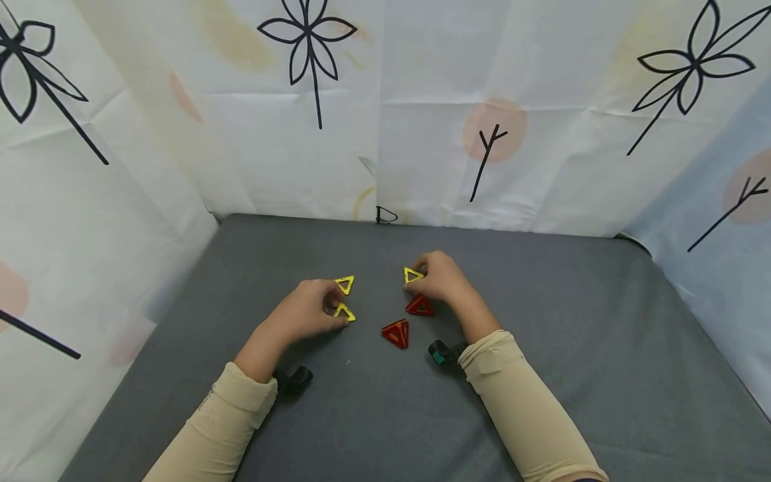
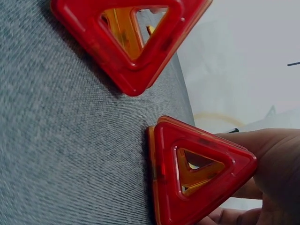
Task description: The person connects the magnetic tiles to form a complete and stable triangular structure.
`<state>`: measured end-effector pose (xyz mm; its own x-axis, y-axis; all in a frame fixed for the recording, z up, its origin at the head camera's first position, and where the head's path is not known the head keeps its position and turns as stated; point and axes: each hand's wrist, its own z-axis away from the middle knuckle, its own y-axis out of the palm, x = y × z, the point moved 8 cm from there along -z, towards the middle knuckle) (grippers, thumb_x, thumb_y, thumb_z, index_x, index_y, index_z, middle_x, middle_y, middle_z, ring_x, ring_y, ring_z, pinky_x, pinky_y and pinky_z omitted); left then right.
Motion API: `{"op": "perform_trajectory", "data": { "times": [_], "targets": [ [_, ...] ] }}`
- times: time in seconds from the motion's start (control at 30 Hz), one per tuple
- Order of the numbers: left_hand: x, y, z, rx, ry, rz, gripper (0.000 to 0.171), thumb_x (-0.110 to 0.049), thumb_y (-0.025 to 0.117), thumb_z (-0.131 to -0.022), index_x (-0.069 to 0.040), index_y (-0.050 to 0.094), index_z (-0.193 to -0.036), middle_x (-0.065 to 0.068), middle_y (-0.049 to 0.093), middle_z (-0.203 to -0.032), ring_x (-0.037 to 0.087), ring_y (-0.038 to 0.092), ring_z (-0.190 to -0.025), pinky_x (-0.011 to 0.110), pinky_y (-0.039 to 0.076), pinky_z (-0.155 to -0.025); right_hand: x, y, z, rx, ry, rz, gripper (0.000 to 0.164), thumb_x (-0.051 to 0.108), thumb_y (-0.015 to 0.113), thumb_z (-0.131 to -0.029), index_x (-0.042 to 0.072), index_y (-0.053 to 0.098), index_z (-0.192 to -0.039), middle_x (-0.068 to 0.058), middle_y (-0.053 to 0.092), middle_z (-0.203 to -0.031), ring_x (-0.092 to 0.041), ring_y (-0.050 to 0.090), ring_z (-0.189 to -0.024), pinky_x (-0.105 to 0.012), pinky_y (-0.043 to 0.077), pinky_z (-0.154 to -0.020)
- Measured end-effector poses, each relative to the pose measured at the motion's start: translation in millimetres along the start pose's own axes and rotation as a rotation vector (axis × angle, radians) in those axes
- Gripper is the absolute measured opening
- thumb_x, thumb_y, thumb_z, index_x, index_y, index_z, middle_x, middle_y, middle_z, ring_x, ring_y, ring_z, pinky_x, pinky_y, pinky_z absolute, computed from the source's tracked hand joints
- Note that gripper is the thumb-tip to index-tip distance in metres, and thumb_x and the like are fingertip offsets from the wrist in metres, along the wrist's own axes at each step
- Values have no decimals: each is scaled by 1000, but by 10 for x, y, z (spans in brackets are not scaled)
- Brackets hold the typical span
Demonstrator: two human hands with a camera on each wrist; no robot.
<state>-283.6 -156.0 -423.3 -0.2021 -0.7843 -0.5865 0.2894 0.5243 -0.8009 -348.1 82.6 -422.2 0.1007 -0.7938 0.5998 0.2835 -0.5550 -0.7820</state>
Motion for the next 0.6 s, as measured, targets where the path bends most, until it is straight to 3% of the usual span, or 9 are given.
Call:
{"op": "perform_trajectory", "data": {
  "times": [0.33, 0.6],
  "targets": [
    [-76, 40, -7, -17, 48, 16, 29, -21, 88, -89, -10, 75, -113, 4, 73, -106, 15, 64, -89, 38, 56, -82, -37, 8, -41, 6, 4, -34, 35, 26, 85, -90, 4, 72, -114, -20, 68, -124, -30, 66, -98, -40, 56, -78],
    [-72, 46, -13, -29, 17, -18, 30, -24, 89, -89, -11, 75, -111, 2, 72, -104, 15, 62, -86, 38, 55, -79, 8, 10, -61, -6, -65, -57, 32, 21, 87, -90, 7, 70, -113, -15, 70, -117, -28, 67, -96, -38, 56, -77]
  ]
}}
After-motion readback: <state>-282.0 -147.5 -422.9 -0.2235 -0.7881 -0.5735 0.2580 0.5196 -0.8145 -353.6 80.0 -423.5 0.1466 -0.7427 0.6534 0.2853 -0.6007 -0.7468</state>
